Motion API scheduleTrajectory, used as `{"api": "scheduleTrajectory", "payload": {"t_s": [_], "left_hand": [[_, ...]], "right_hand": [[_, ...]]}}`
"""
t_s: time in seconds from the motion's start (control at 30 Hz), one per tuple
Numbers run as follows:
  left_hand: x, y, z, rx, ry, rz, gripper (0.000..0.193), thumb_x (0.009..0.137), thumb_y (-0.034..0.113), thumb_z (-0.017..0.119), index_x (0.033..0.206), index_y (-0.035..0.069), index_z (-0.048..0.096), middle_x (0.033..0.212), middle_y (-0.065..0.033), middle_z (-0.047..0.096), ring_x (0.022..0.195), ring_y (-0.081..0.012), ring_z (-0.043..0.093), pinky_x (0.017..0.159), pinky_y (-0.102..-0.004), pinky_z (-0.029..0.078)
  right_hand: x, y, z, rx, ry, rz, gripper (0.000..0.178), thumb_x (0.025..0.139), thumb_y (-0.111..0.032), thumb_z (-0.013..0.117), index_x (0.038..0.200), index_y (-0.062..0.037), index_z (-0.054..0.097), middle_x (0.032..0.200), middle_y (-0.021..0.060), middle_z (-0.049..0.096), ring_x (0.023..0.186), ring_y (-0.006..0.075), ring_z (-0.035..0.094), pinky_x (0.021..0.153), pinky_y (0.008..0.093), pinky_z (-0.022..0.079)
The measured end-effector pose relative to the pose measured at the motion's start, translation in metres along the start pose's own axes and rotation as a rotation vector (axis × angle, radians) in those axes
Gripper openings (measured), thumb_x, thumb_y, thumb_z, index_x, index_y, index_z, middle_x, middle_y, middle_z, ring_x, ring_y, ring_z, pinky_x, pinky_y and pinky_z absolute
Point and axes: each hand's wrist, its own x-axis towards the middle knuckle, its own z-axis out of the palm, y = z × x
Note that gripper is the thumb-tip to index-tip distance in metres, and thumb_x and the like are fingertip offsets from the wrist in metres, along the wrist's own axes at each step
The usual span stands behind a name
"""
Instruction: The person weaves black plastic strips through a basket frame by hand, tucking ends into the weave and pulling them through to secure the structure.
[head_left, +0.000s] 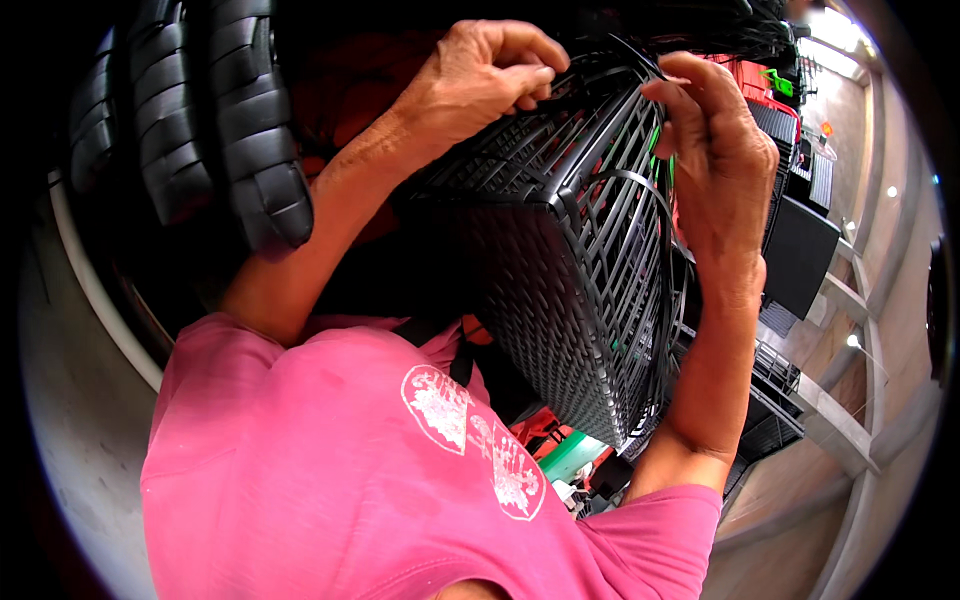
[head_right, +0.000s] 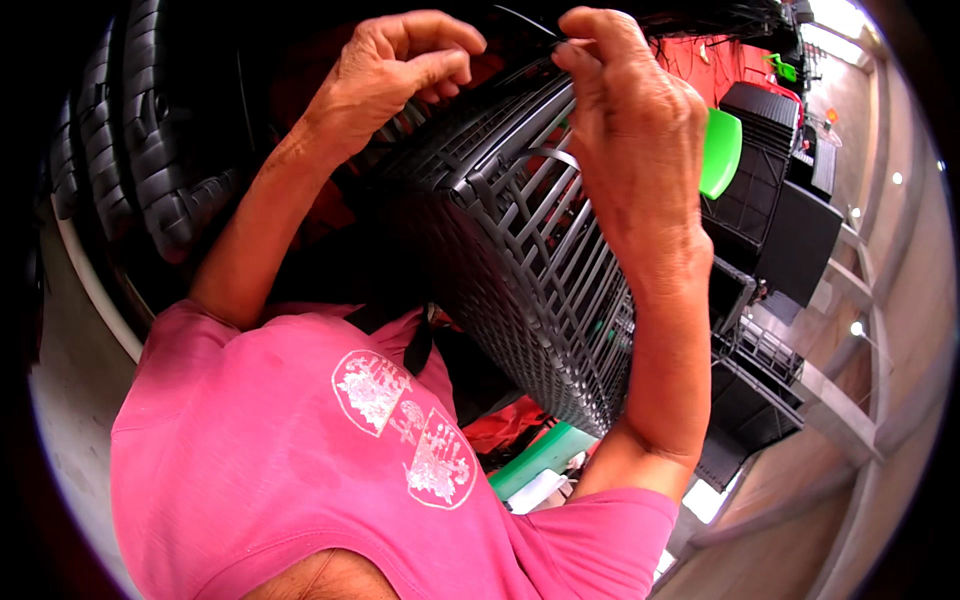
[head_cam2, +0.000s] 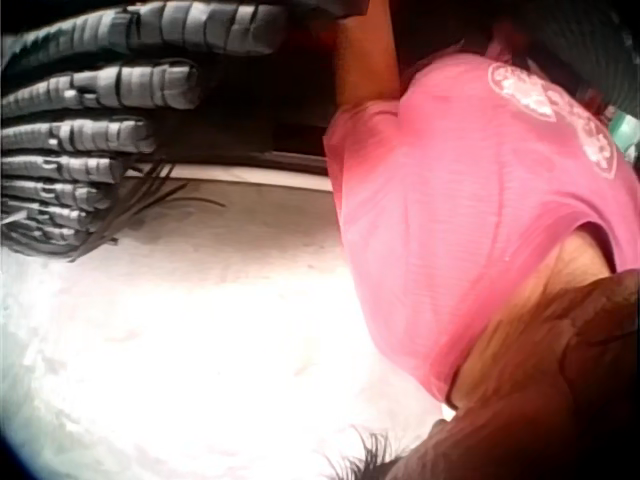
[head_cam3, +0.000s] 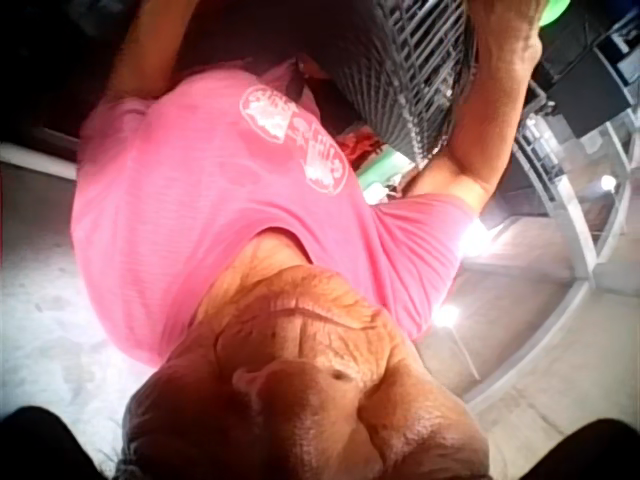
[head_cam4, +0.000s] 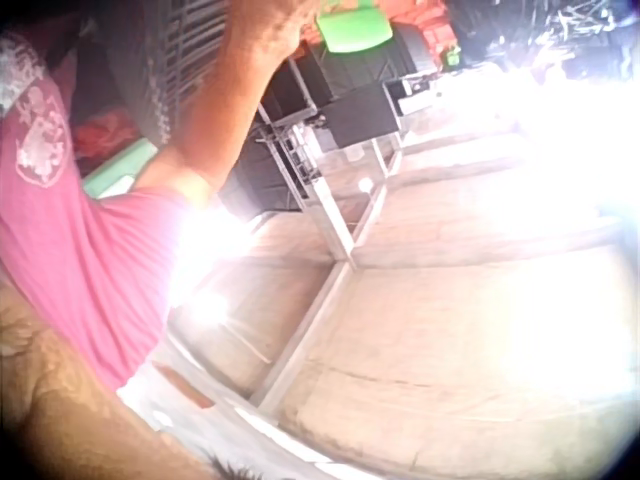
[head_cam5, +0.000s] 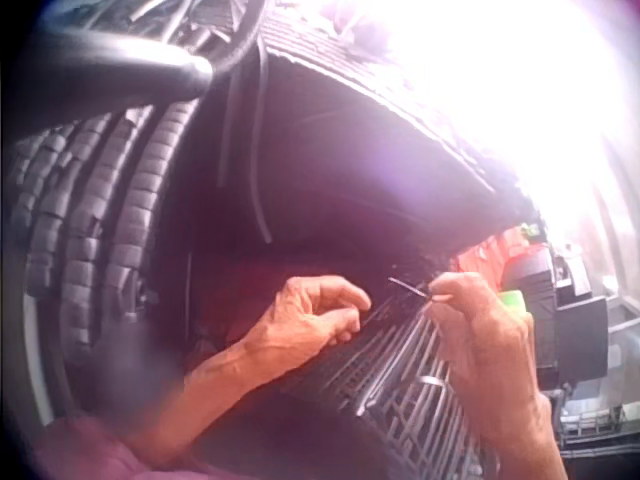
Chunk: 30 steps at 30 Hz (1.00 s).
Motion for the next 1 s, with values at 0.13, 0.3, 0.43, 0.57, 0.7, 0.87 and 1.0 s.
{"api": "scheduleTrajectory", "payload": {"t_s": [0.13,0.3,0.43,0.57,0.7,0.87,1.0], "left_hand": [[-0.010,-0.037,-0.002,0.114,-0.176,0.054,0.014,0.082,0.000,0.058,0.091,0.004,0.068,0.102,-0.0031,0.062,0.089,-0.0107,0.058,0.078,-0.0233,0.046],[-0.019,-0.044,0.003,0.120,-0.237,0.053,0.015,0.078,0.003,0.061,0.091,0.006,0.068,0.124,-0.0081,0.051,0.109,-0.0162,0.051,0.090,-0.0296,0.042],[-0.014,-0.043,0.003,0.030,-0.350,0.020,0.015,0.079,0.005,0.064,0.093,0.002,0.067,0.129,-0.0082,0.047,0.103,-0.0142,0.055,0.086,-0.0252,0.045],[-0.010,-0.054,0.002,-0.063,-0.389,-0.015,0.020,0.080,0.007,0.066,0.099,0.000,0.067,0.128,-0.0067,0.047,0.098,-0.0126,0.057,0.085,-0.0239,0.047],[-0.010,-0.057,0.002,-0.099,-0.398,-0.041,0.024,0.080,0.008,0.067,0.103,0.001,0.067,0.128,-0.0050,0.048,0.101,-0.0121,0.056,0.087,-0.0239,0.046],[-0.014,-0.061,0.008,-0.270,-0.351,-0.056,0.019,0.082,0.009,0.067,0.098,0.001,0.068,0.124,-0.0028,0.050,0.100,-0.0110,0.054,0.087,-0.0235,0.044],[-0.015,-0.062,0.009,-0.325,-0.356,-0.012,0.013,0.082,0.009,0.066,0.093,0.001,0.068,0.118,-0.0014,0.051,0.096,-0.0107,0.053,0.086,-0.0241,0.041]], "right_hand": [[0.005,0.012,-0.014,-0.027,-0.309,-0.072,0.008,0.080,-0.003,0.062,0.088,-0.0017,0.064,0.077,0.0123,0.063,0.071,0.0287,0.063,0.063,0.0354,0.049],[0.006,0.012,-0.010,0.037,-0.527,-0.068,0.011,0.074,-0.002,0.064,0.085,-0.0009,0.066,0.080,0.0112,0.062,0.076,0.0294,0.062,0.068,0.0353,0.048],[0.007,0.010,-0.007,-0.054,-0.565,-0.126,0.012,0.074,-0.004,0.064,0.085,-0.0037,0.066,0.079,0.0106,0.059,0.077,0.0305,0.060,0.069,0.0379,0.047],[0.017,0.008,-0.010,-0.188,-0.604,-0.224,0.009,0.073,-0.005,0.063,0.082,-0.0063,0.066,0.078,0.0109,0.058,0.078,0.0313,0.059,0.068,0.0406,0.046],[0.028,0.005,-0.013,-0.271,-0.670,-0.260,0.008,0.072,-0.005,0.062,0.079,-0.0071,0.065,0.076,0.0110,0.057,0.079,0.0321,0.059,0.068,0.0422,0.046],[0.028,0.002,0.000,-0.299,-0.723,-0.333,0.013,0.068,-0.003,0.061,0.079,-0.0061,0.066,0.076,0.0116,0.058,0.081,0.0321,0.059,0.071,0.0419,0.047],[0.013,0.003,0.017,-0.263,-0.611,-0.389,0.015,0.066,-0.003,0.058,0.078,-0.0049,0.066,0.076,0.0109,0.059,0.081,0.0321,0.059,0.073,0.0434,0.046]]}}
